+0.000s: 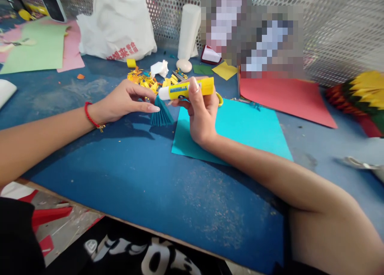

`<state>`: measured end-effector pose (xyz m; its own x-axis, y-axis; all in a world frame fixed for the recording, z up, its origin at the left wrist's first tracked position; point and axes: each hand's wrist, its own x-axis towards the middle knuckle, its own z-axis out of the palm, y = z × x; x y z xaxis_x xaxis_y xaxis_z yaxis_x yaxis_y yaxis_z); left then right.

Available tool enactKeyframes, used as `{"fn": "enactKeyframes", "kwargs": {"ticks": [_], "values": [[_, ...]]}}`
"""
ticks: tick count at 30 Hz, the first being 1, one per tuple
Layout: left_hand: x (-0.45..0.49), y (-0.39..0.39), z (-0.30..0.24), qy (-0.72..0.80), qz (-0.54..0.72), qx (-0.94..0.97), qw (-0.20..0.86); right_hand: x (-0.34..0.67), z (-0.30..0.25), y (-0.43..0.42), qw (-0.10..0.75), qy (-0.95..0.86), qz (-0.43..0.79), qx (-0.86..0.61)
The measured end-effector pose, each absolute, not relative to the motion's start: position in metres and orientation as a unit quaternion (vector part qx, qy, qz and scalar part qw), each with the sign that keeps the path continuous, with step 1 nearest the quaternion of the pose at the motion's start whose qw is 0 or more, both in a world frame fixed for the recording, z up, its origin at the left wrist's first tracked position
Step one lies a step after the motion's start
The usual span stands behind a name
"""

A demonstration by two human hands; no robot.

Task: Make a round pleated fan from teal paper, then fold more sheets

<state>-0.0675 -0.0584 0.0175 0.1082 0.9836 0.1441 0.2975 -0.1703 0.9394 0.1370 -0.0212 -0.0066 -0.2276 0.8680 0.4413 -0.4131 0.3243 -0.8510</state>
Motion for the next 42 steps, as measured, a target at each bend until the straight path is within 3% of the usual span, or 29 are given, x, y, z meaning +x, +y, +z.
{"fn": "enactKeyframes", "kwargs": {"ticks": [6,10,18,22,27,37,42], "values": [[-0.066,-0.058,0.018,0.499,0.465,0.627,0.375,0.140,-0.004,-0.026,0.546,-0.633,0.504,-0.218],[-0.069,-0.059,0.018,0.501,0.443,0.648,0.363,0.145,-0.004,-0.018,0.579,-0.651,0.430,-0.239],[-0.067,-0.063,0.024,0.465,0.448,0.586,0.490,0.189,0.007,0.062,0.586,-0.717,0.201,-0.318],[-0.071,-0.061,0.025,0.435,0.424,0.611,0.508,0.221,0.012,0.101,0.486,-0.801,0.079,-0.341],[-0.074,-0.058,0.023,0.429,0.405,0.633,0.501,0.237,-0.001,0.128,0.433,-0.801,0.114,-0.397],[-0.078,-0.053,0.019,0.446,0.383,0.626,0.513,0.234,-0.015,0.137,0.243,-0.864,0.099,-0.429],[-0.079,-0.052,0.017,0.453,0.383,0.614,0.521,0.238,-0.017,0.133,0.222,-0.867,0.073,-0.441]]}}
